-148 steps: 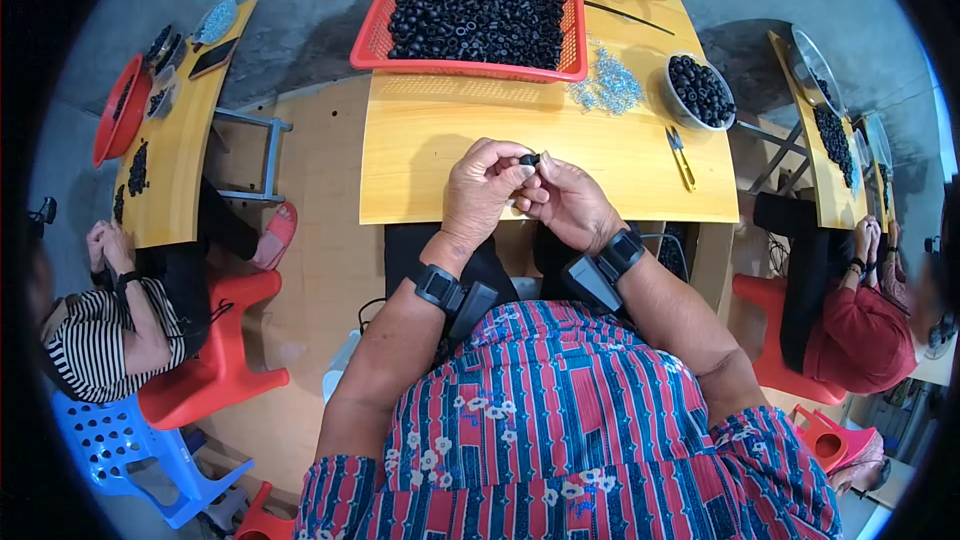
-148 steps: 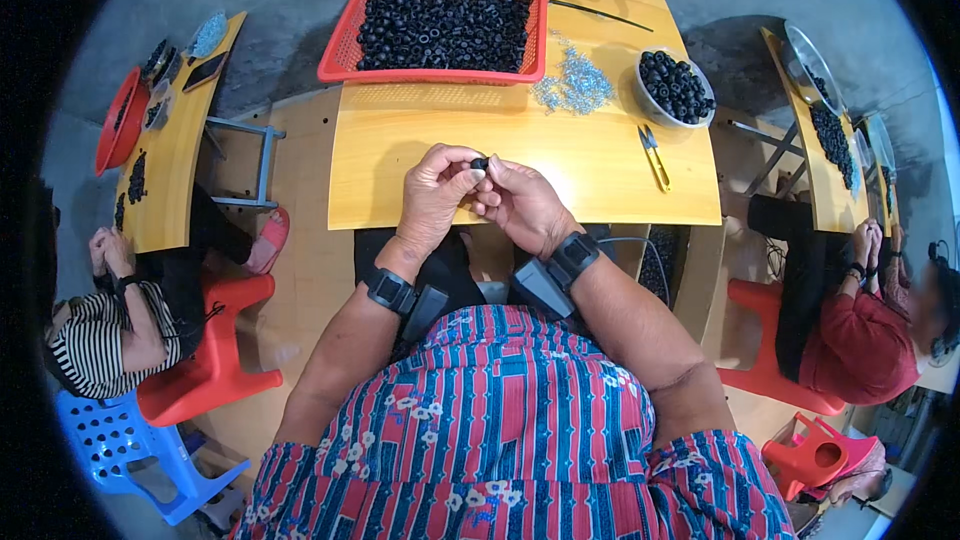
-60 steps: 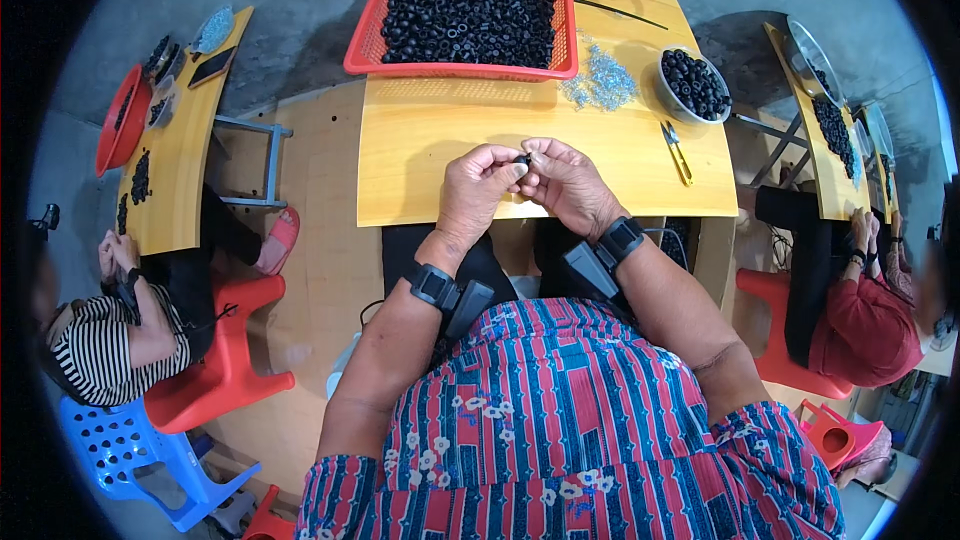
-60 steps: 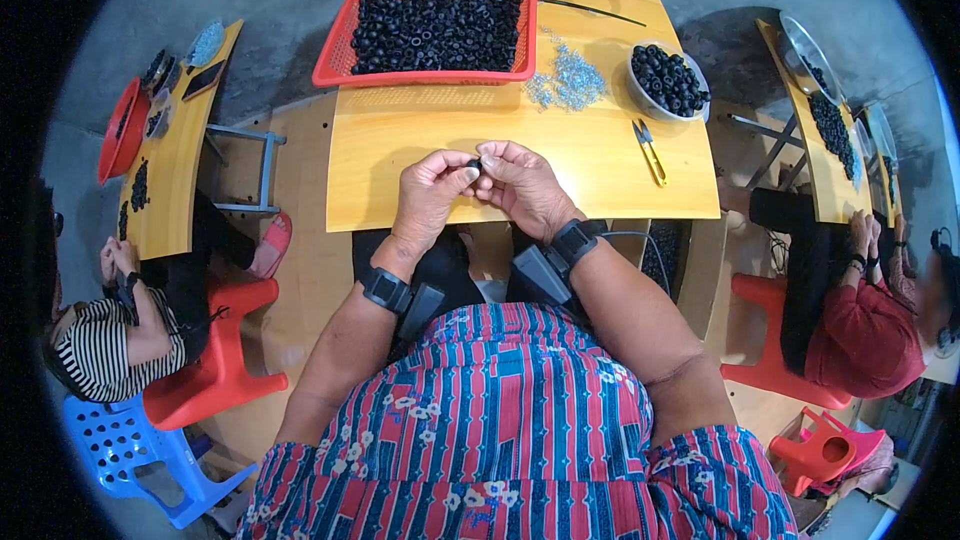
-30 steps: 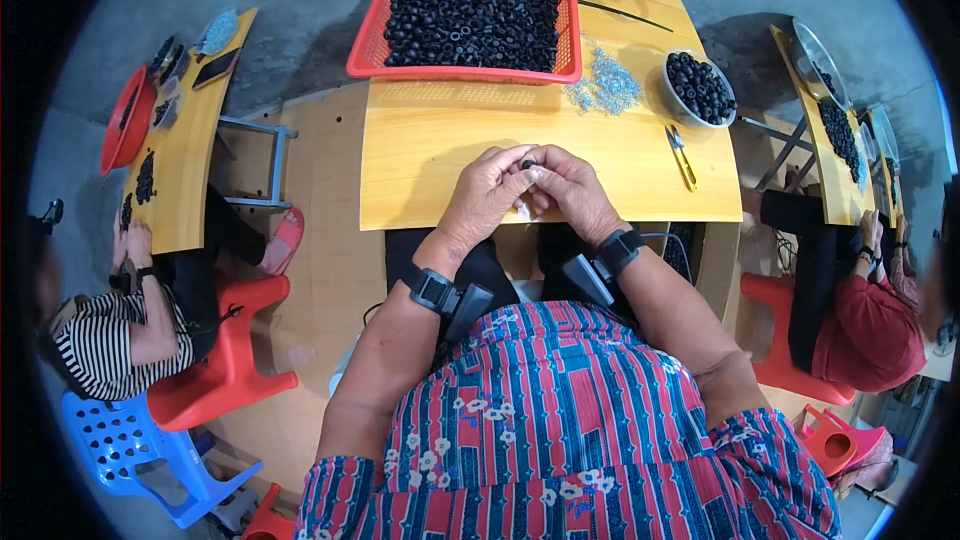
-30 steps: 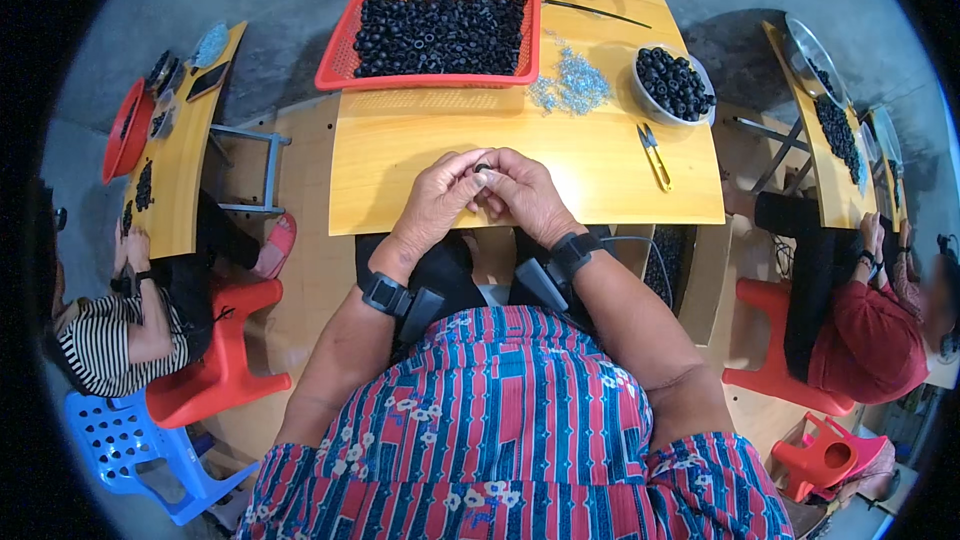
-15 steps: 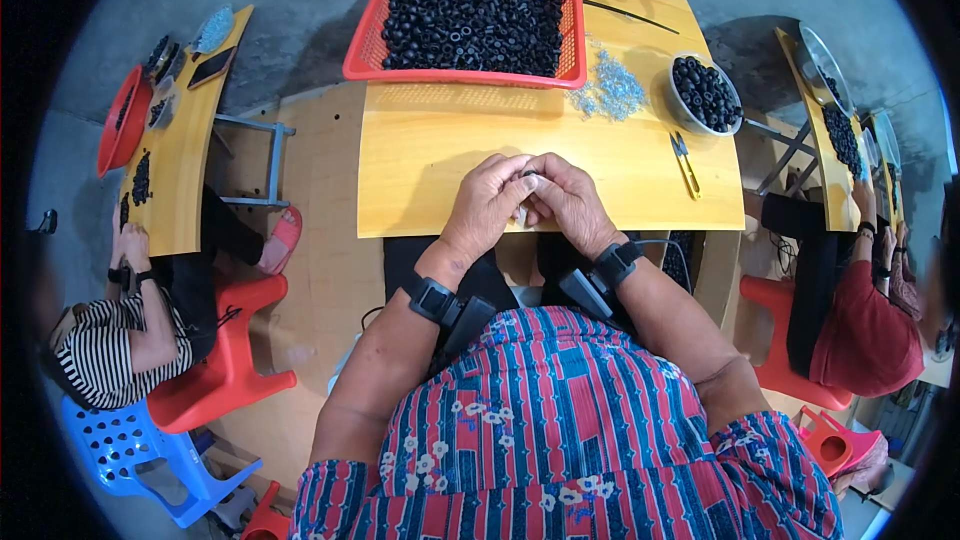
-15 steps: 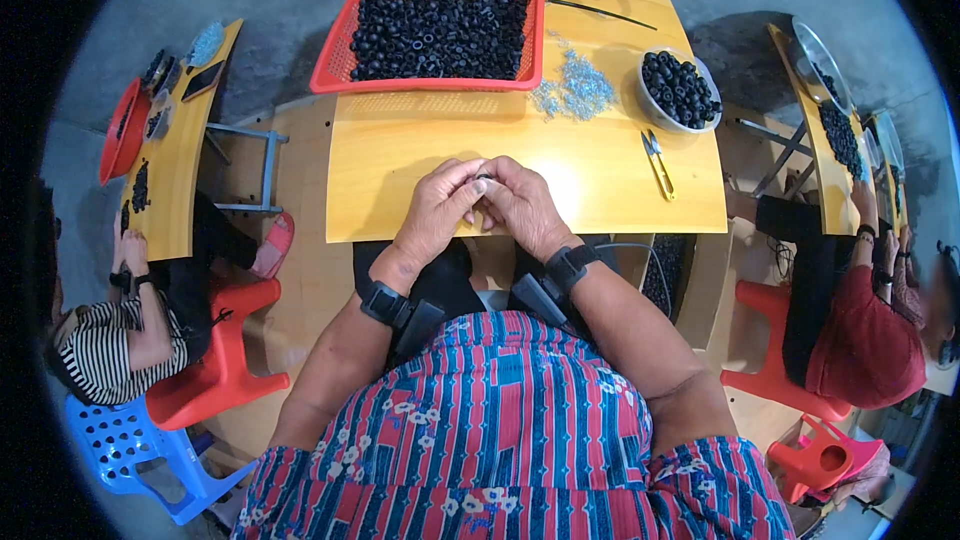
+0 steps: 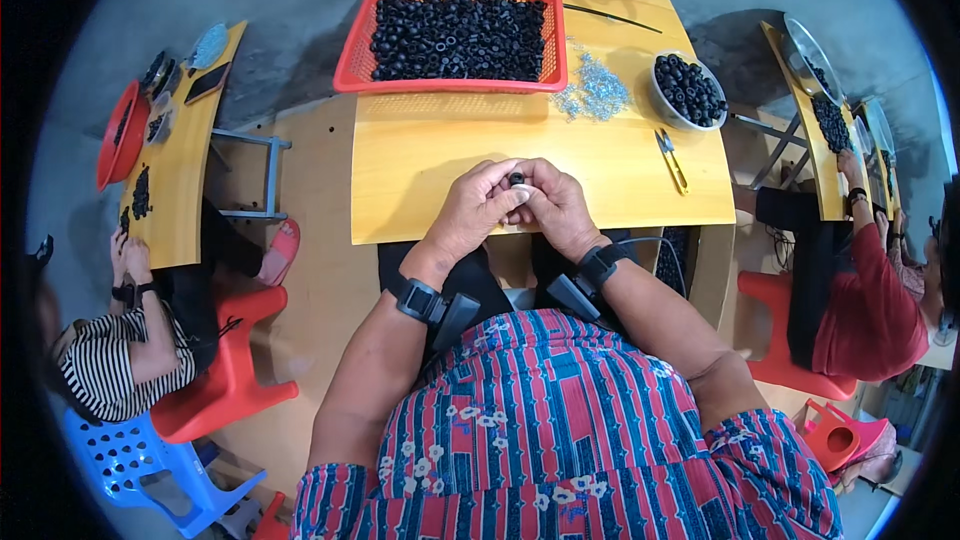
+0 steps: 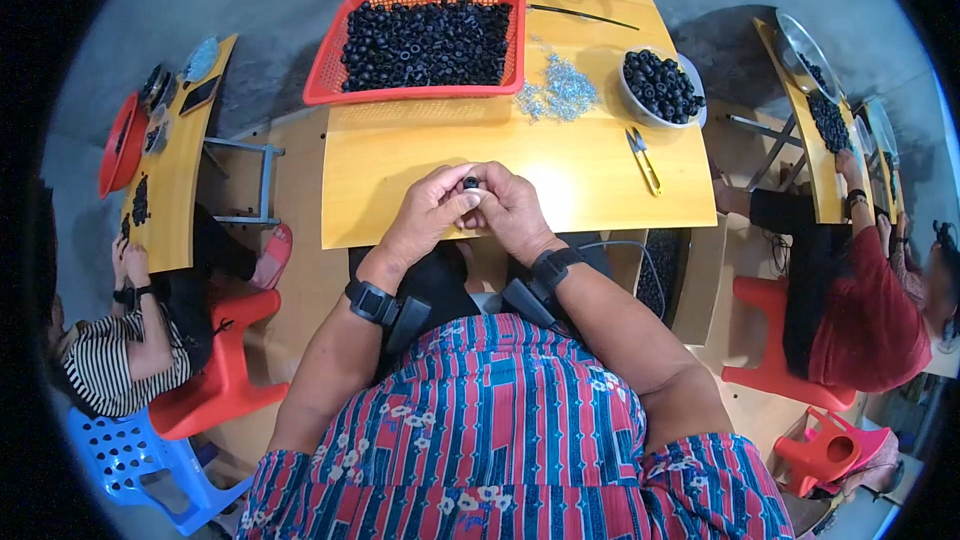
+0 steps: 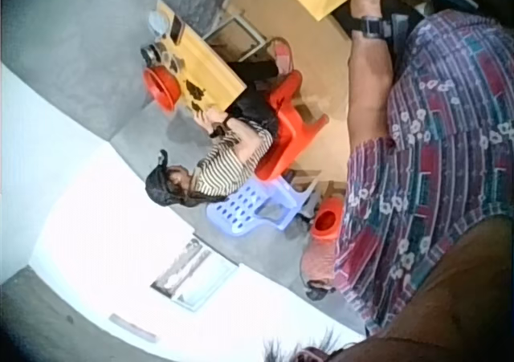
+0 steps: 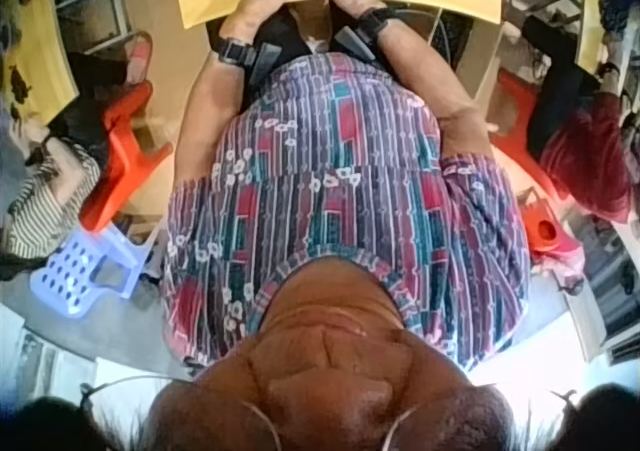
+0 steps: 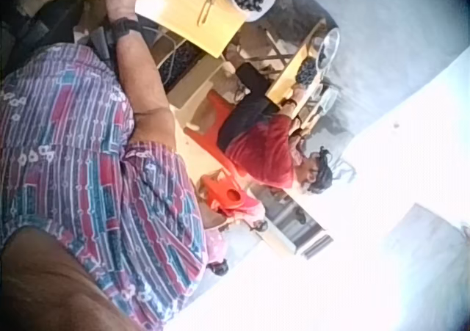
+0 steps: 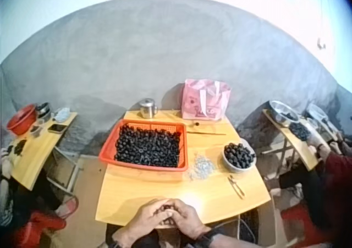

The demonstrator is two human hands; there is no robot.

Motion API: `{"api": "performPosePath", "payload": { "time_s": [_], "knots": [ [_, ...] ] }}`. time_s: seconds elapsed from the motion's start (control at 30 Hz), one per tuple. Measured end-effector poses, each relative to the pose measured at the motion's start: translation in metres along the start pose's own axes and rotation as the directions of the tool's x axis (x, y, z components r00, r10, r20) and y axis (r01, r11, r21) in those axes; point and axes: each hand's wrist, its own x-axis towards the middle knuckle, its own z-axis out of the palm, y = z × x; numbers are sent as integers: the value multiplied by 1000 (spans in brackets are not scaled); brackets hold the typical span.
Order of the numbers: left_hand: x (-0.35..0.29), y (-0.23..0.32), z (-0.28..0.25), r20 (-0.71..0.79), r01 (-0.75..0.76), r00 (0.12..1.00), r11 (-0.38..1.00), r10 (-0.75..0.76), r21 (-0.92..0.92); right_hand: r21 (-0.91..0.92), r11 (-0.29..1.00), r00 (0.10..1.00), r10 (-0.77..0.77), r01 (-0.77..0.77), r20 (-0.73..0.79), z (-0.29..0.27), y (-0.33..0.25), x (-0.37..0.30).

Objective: The person is assembling small black plastic components by hand at a workstation.

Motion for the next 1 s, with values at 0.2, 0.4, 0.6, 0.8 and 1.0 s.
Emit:
{"api": "performPosePath", "payload": {
  "time_s": [0.2, 0.4, 0.6, 0.8, 1.0],
  "knots": [
    [-3, 0, 1, -51, -68, 996, 986, 77, 151, -49, 999, 1000, 2, -3, -30, 1, 4, -3],
    [-3, -3, 4, -98, -89, 989, 978, 109, 189, -118, 993, 999, -4, 0, -36, -1, 3, -3],
    [0, -7, 7, -115, -7, 993, 1000, 8, 11, 21, 999, 995, 47, -46, -86, 6, -7, -2],
    [1, -6, 10, -172, -106, 980, 994, 100, -25, 222, 962, 986, 149, -161, 74, -14, -8, 9],
    [1, -20, 12, -264, -101, 960, 994, 88, -35, 283, 935, 977, 203, -213, 64, -15, -9, 11]
  ]
}}
